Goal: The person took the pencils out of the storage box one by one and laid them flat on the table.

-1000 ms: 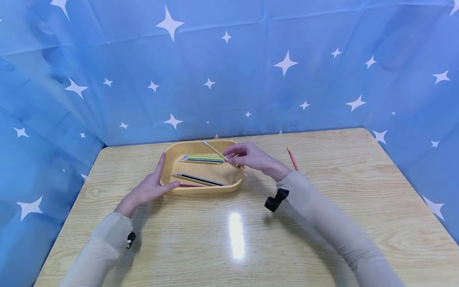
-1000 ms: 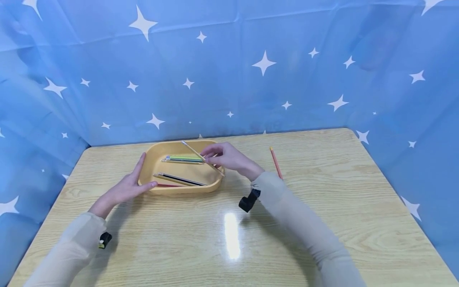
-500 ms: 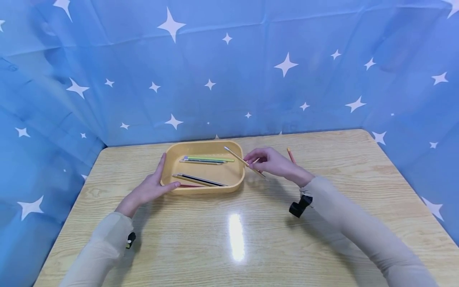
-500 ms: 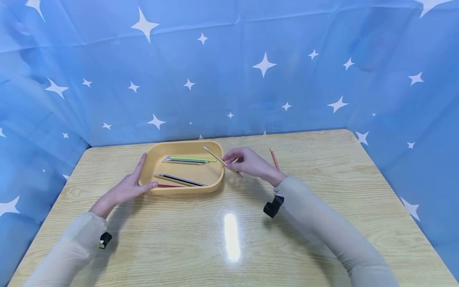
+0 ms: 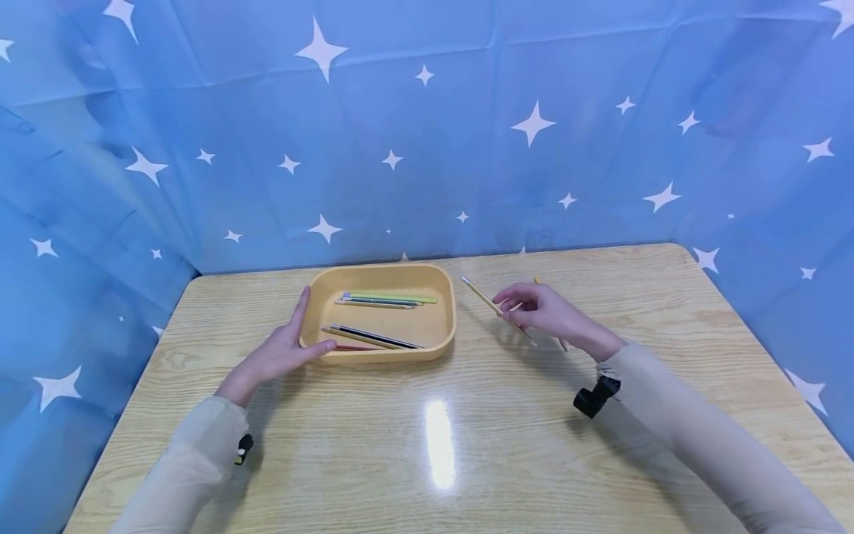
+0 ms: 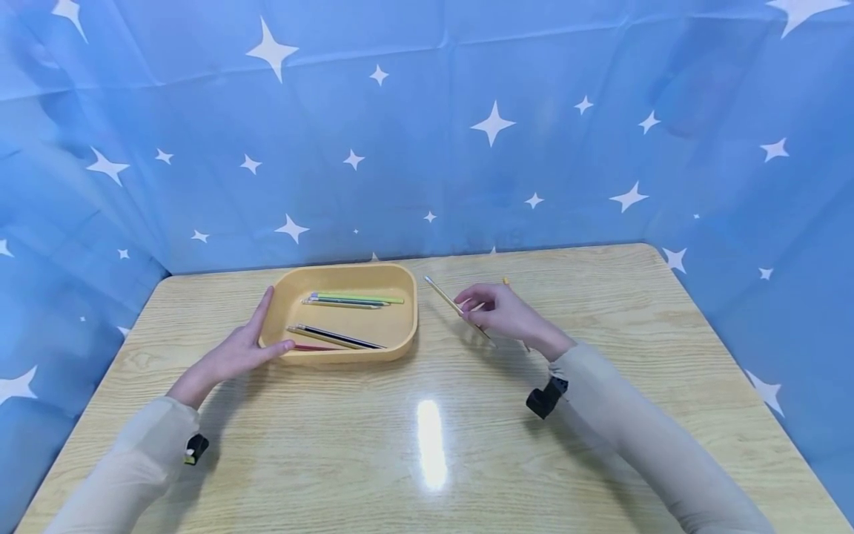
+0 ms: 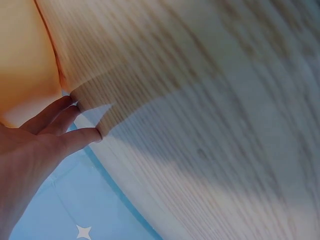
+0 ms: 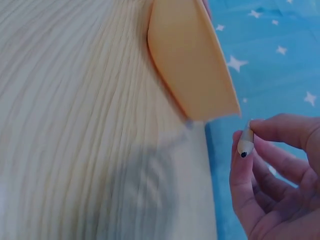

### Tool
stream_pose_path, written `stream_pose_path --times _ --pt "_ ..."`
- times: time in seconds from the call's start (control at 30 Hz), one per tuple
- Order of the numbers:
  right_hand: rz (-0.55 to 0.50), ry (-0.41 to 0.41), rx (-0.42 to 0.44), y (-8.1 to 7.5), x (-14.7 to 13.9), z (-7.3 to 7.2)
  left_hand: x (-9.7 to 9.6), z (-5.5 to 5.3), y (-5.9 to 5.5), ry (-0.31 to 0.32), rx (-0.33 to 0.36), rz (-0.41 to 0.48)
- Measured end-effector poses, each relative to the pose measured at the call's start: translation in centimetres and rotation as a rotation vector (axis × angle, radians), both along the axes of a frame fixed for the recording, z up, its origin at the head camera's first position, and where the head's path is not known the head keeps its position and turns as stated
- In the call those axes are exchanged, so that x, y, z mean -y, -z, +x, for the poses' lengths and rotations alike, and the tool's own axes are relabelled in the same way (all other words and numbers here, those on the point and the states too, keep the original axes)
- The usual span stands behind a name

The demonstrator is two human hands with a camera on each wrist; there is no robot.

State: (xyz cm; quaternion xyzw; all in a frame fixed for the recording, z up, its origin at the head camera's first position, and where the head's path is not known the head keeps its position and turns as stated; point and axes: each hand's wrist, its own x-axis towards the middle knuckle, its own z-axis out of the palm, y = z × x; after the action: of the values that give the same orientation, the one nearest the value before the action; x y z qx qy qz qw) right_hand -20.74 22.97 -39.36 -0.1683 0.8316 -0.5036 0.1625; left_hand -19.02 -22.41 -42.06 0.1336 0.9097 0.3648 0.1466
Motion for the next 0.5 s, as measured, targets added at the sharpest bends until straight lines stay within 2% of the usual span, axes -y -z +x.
stream_pose_path --times 0.33,0.5 --pt "0.049 0.104 0.037 0.5 -3.6 0.8 0.0 -0.1 0.1 -0.001 0.009 0.013" --pt "0.056 0.162 0.026 1.1 -5.1 1.0 0.0 -0.1 0.2 0.001 0.001 0.007"
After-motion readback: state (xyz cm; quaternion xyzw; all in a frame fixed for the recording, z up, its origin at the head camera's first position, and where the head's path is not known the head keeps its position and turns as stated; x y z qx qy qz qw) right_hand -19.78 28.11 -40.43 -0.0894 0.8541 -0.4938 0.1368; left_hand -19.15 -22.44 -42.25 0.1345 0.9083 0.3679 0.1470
